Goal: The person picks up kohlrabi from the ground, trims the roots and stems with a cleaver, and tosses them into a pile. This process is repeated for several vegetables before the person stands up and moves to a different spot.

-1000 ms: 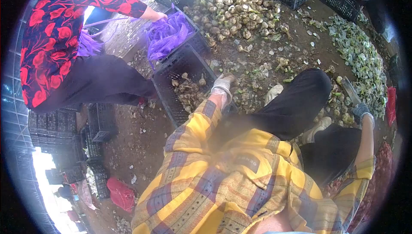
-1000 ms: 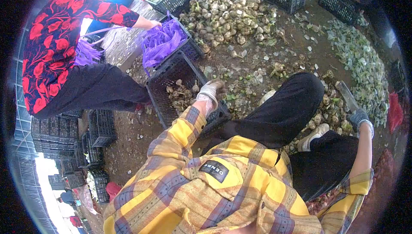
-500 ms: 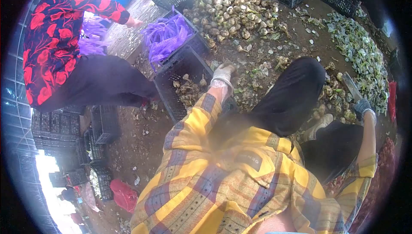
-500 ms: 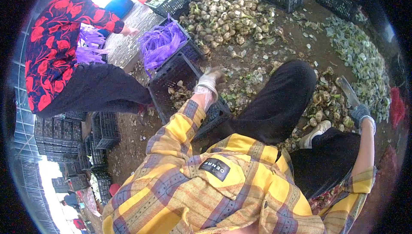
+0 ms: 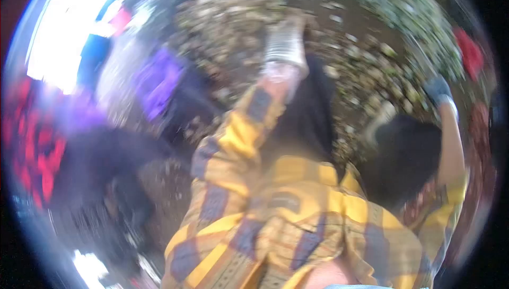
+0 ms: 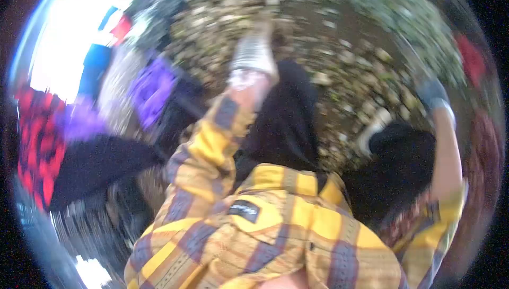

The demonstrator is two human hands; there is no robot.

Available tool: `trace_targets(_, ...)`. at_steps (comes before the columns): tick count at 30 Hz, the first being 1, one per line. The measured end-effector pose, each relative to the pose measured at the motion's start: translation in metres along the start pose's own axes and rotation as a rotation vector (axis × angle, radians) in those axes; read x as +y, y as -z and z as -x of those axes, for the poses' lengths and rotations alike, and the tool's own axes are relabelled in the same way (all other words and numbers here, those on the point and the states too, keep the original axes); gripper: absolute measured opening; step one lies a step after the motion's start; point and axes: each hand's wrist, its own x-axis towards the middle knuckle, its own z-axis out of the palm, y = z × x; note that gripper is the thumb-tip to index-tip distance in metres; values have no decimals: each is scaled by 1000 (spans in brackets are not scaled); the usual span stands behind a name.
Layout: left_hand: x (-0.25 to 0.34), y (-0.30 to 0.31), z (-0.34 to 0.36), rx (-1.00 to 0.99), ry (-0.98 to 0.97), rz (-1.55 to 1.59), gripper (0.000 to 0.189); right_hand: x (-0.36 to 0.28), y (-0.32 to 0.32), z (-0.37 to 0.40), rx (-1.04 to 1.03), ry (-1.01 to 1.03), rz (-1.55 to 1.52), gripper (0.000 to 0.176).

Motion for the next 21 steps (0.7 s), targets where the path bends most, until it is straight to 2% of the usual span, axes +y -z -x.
trace_targets(1,-5,-15,-1,-42,21,-95,25,-17,26,3,26,-65,16,37)
trace_targets(2,-18,-32,-6,-80,38,-181,27,-20,46,-1,-113,-136,71,32)
trace_targets(3,-39,-48,-18,-5,113,69,26,-23,67,-4,-258,-197,134,31)
trace_targets(4,-47,-63,-18,-24,105,19,26,-29,94,0,-255,-387,-134,41)
trace_targets(6,-76,-83,-40,-112,232,-93,24,-13,74,17,-121,-653,-405,44)
trace_targets(9,-110,-114,-56,-227,317,-215,21,14,12,39,-156,-684,-301,46)
trace_targets(10,-122,-124,-60,-258,336,-251,21,9,3,45,-188,-756,-353,46)
trace_targets(11,-134,-131,-65,-259,364,-239,21,8,2,45,-407,-789,-377,55)
trace_targets(13,-155,-146,-72,-256,421,-218,23,10,-31,48,-488,-853,-568,57)
trace_targets(15,-163,-161,-81,-307,545,-285,29,8,-79,41,-457,-914,-682,56)
trace_targets(16,-171,-165,-88,-341,602,-287,29,4,-83,23,-523,-868,-574,53)
trace_targets(17,-179,-168,-95,-369,663,-291,29,1,-95,11,-506,-849,-579,52)
trace_targets(21,-201,-180,-116,-359,711,-330,28,-6,-156,-42,-424,-774,-612,48)
